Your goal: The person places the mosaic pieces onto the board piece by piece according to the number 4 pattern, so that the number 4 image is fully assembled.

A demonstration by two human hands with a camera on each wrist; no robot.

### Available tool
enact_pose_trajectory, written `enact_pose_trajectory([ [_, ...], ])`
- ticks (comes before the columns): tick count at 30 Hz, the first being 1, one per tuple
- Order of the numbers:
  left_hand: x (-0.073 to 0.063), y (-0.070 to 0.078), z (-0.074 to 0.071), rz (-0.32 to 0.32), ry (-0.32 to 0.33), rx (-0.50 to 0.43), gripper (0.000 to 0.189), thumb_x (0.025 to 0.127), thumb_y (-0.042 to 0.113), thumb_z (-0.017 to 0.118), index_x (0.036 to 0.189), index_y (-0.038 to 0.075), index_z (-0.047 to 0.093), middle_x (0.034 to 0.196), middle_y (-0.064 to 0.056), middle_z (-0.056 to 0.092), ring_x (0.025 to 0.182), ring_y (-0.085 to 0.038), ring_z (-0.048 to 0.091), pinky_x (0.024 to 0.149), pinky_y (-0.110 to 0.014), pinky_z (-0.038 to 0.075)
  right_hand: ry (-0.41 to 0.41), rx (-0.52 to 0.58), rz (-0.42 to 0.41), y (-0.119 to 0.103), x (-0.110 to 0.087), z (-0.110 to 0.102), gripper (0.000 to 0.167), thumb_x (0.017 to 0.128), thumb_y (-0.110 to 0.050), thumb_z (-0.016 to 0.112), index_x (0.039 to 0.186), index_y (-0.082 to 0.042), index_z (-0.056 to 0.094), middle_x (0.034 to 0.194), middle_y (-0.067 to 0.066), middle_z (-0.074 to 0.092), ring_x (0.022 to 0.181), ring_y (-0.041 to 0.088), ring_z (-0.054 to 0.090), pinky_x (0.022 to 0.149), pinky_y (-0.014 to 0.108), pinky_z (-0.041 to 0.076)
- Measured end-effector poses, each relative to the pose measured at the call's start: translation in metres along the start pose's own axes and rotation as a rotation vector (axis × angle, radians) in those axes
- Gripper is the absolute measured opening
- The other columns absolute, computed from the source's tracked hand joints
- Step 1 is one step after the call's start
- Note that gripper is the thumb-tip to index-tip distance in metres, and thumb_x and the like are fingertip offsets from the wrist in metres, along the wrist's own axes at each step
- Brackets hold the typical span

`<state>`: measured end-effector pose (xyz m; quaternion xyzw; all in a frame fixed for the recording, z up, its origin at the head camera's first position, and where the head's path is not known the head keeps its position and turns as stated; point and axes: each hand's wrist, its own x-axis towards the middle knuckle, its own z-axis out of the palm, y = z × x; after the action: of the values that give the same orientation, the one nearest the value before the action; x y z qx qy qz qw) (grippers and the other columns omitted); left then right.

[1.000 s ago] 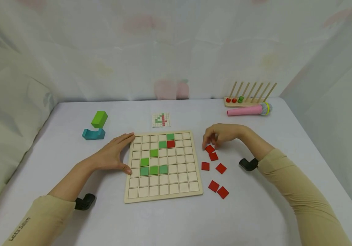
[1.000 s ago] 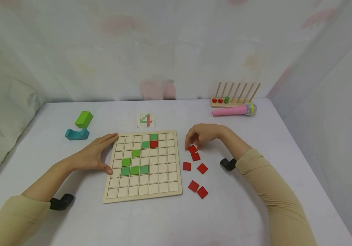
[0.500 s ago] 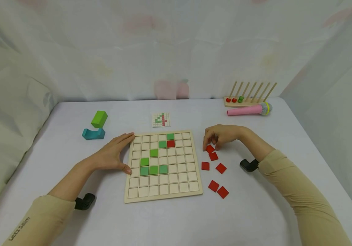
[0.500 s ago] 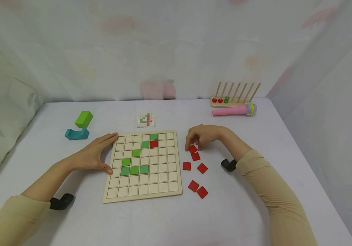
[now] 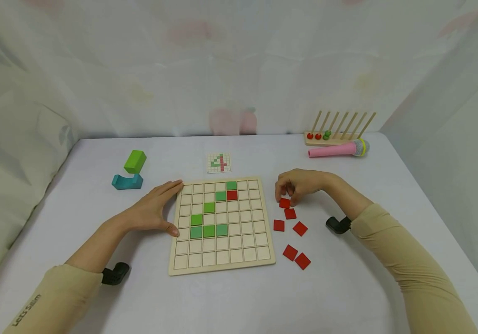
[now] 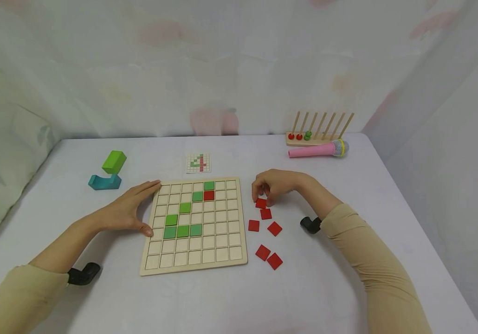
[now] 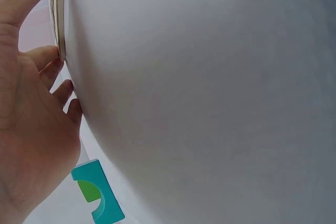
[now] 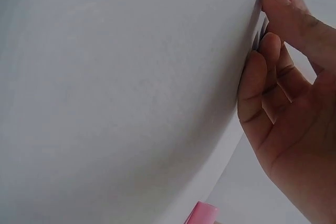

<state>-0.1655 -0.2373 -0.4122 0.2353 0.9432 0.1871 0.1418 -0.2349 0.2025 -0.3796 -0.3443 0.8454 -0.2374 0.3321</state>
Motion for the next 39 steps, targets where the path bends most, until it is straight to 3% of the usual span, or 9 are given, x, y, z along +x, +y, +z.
enact_pose_trajectory([
  [7, -0.001, 0.000, -0.001, -0.001, 0.002, -0.005, 0.136, 0.053, 0.067, 0.085, 0.158, 0.009, 0.021, 0.167, -0.013, 0.018, 0.152, -0.044, 0.016, 0.118, -0.066, 0.023, 0.048, 0.006, 0.026, -0.003, 0.000, 0.002, 0.025, 0.075, 0.000, 0.078, 0.093, -0.012, 0.066, 0.087, 0.006, 0.062, 0.080, 0.016, 0.056, 0.071, 0.028, 0.050],
  [19, 0.000, 0.000, 0.000, -0.002, 0.003, 0.000, 0.137, 0.053, 0.069, 0.084, 0.158, 0.008, 0.022, 0.166, -0.014, 0.019, 0.151, -0.044, 0.017, 0.118, -0.067, 0.024, 0.129, -0.022, 0.054, -0.005, 0.003, 0.000, 0.018, 0.077, -0.006, 0.079, 0.085, -0.012, 0.064, 0.082, 0.001, 0.064, 0.077, 0.014, 0.057, 0.072, 0.028, 0.050],
  [25, 0.000, 0.000, -0.001, -0.004, 0.001, -0.003, 0.137, 0.053, 0.069, 0.084, 0.158, 0.008, 0.022, 0.166, -0.014, 0.019, 0.152, -0.045, 0.017, 0.118, -0.067, 0.023, 0.166, 0.000, 0.037, -0.006, 0.006, -0.004, 0.012, 0.083, -0.007, 0.073, 0.090, -0.014, 0.067, 0.085, 0.000, 0.067, 0.082, 0.015, 0.059, 0.077, 0.029, 0.051],
  [31, -0.001, 0.001, -0.001, -0.006, 0.000, -0.008, 0.137, 0.053, 0.069, 0.085, 0.158, 0.008, 0.022, 0.166, -0.014, 0.019, 0.152, -0.044, 0.016, 0.118, -0.067, 0.022, 0.235, 0.054, -0.012, -0.013, 0.010, -0.006, 0.018, 0.087, -0.006, 0.071, 0.103, -0.015, 0.071, 0.086, 0.003, 0.060, 0.082, 0.017, 0.058, 0.077, 0.030, 0.049],
  [39, -0.001, 0.002, -0.002, -0.014, -0.003, -0.011, 0.136, 0.053, 0.067, 0.085, 0.158, 0.009, 0.021, 0.167, -0.013, 0.018, 0.152, -0.044, 0.015, 0.119, -0.067, 0.021, 0.332, 0.083, -0.019, -0.029, 0.018, 0.001, 0.018, 0.087, -0.007, 0.068, 0.102, -0.016, 0.073, 0.086, 0.002, 0.060, 0.081, 0.017, 0.059, 0.072, 0.028, 0.048],
])
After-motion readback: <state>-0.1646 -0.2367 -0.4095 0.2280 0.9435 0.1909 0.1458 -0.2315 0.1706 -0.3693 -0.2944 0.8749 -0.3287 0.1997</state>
